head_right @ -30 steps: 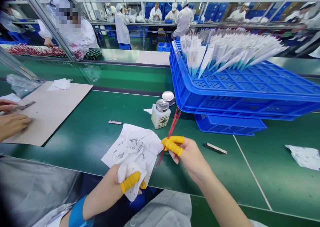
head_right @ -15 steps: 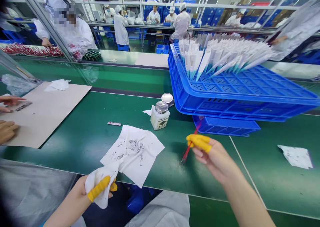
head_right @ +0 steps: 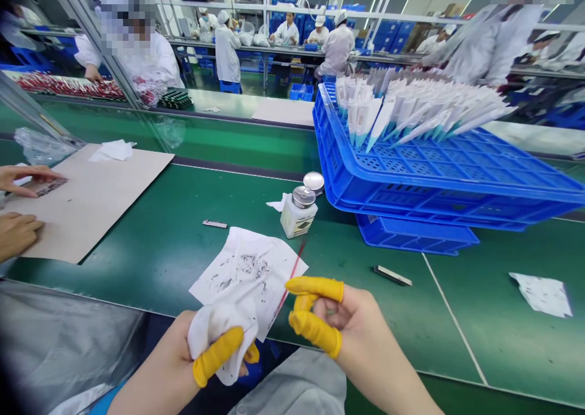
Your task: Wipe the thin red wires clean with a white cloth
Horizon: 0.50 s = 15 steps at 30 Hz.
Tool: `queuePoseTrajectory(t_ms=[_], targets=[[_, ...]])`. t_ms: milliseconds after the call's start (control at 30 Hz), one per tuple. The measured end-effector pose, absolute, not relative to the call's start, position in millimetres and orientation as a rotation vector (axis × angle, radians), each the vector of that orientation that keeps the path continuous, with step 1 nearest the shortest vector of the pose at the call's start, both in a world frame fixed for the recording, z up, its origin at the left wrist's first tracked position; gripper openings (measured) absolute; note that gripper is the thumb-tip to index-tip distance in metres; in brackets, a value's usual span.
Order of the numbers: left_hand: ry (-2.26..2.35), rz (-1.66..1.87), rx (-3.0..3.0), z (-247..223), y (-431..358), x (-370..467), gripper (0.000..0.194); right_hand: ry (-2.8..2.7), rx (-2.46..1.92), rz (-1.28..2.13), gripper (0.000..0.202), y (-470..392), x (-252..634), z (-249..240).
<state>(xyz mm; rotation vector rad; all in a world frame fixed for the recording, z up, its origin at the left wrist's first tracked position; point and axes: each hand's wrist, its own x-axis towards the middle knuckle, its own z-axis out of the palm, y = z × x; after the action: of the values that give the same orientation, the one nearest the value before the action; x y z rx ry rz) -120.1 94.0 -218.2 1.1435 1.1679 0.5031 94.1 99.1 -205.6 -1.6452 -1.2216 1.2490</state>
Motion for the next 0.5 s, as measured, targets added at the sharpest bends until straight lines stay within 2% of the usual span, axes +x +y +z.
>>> queuePoseTrajectory(t_ms=[67, 133, 200, 300, 400, 500], targets=[[1.108, 0.506, 1.229, -215, 95, -115, 0.028, -1.152, -1.529, 1.385, 0.035, 100, 84, -191], [1.035, 0.507, 1.311, -214, 96, -113, 0.027, -1.163, -1.446, 1.384, 0.025, 103, 79, -183], [1.021, 0.534, 1.325, -216, 97, -113, 0.031, -1.174, -1.414, 1.337, 0.023, 106, 79, -179], [0.998, 0.625, 1.131, -221, 102, -115, 0.046, -1.112, -1.404, 1.337, 0.023, 108, 82, -177], [0.866, 0.636, 0.818, -225, 109, -112, 0.065, -1.121, -1.384, 1.475, 0.021, 110, 81, -179], [0.779, 0.608, 0.682, -223, 117, -103, 0.072, -1.297, -1.353, 1.506, 0.016, 115, 77, -183]])
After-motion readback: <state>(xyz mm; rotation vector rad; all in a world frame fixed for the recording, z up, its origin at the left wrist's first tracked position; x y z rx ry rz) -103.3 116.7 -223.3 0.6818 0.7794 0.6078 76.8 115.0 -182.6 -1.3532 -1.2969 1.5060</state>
